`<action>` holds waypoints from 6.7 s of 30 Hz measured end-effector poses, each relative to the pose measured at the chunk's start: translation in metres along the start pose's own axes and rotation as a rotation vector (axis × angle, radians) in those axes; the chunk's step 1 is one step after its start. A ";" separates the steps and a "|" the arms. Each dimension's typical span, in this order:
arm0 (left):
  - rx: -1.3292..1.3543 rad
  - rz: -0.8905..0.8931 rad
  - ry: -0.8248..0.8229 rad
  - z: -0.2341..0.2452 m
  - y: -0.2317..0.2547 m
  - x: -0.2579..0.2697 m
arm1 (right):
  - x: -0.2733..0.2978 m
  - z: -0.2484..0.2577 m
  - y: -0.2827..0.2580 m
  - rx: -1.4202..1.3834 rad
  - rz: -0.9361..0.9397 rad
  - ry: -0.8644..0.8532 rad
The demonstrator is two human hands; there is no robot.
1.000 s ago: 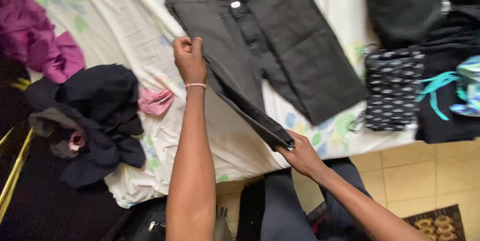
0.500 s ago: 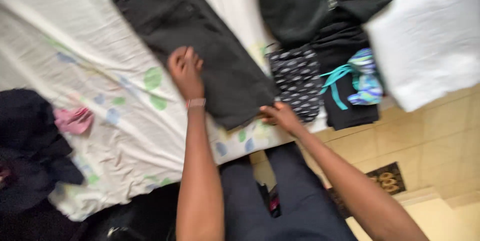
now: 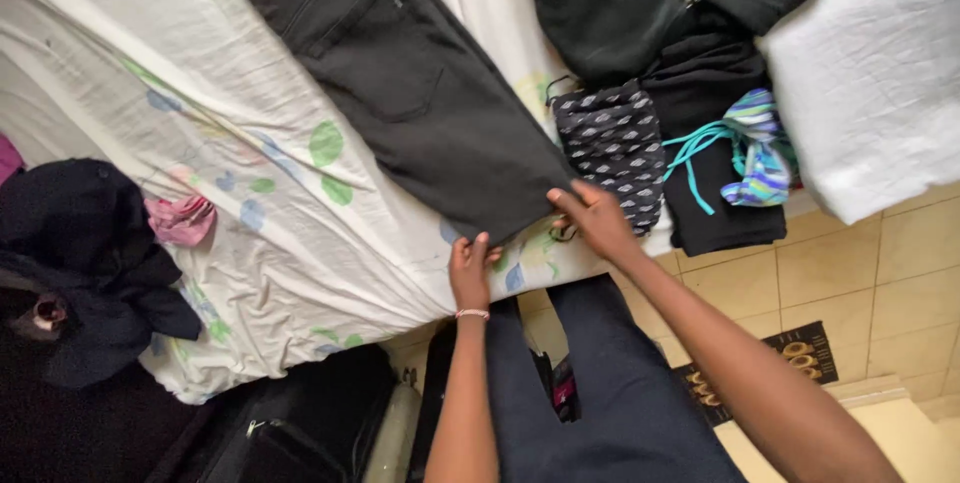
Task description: The person folds a pair of black pants and a teal t-shirt by hand on a bed, placing them onto a stack of other clothes.
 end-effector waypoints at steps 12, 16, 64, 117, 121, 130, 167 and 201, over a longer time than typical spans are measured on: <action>-0.320 -0.161 -0.045 -0.011 0.028 -0.015 | -0.039 0.033 0.035 -0.052 -0.171 -0.024; -0.379 -0.388 0.104 -0.027 0.114 -0.033 | -0.044 0.025 0.037 -0.099 -0.120 -0.033; -0.413 -0.523 0.131 0.051 0.075 -0.110 | 0.073 -0.119 -0.021 1.095 0.576 -0.178; -0.428 -0.235 0.189 0.037 0.028 -0.057 | -0.176 -0.036 -0.164 -0.073 0.412 0.155; -0.480 -0.180 0.188 0.034 0.037 -0.037 | -0.143 -0.039 -0.141 -0.164 0.367 0.143; -0.381 -0.383 0.303 0.019 0.016 0.016 | 0.044 -0.105 -0.122 1.020 1.088 0.090; -0.633 -0.749 -0.443 0.086 0.158 0.180 | 0.146 -0.159 -0.021 1.452 0.096 -0.566; -0.578 -0.806 -0.235 0.020 0.228 -0.120 | -0.045 -0.146 -0.184 1.056 0.752 0.194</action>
Point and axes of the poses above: each hand's wrist, its own x-axis away from the middle knuckle, its own z-axis out of the back of the hand, y = z × x, the point moved 9 cm from there along -x, towards the middle knuckle, and after that the axes turned 5 degrees about -z, right-handed, at the moved point
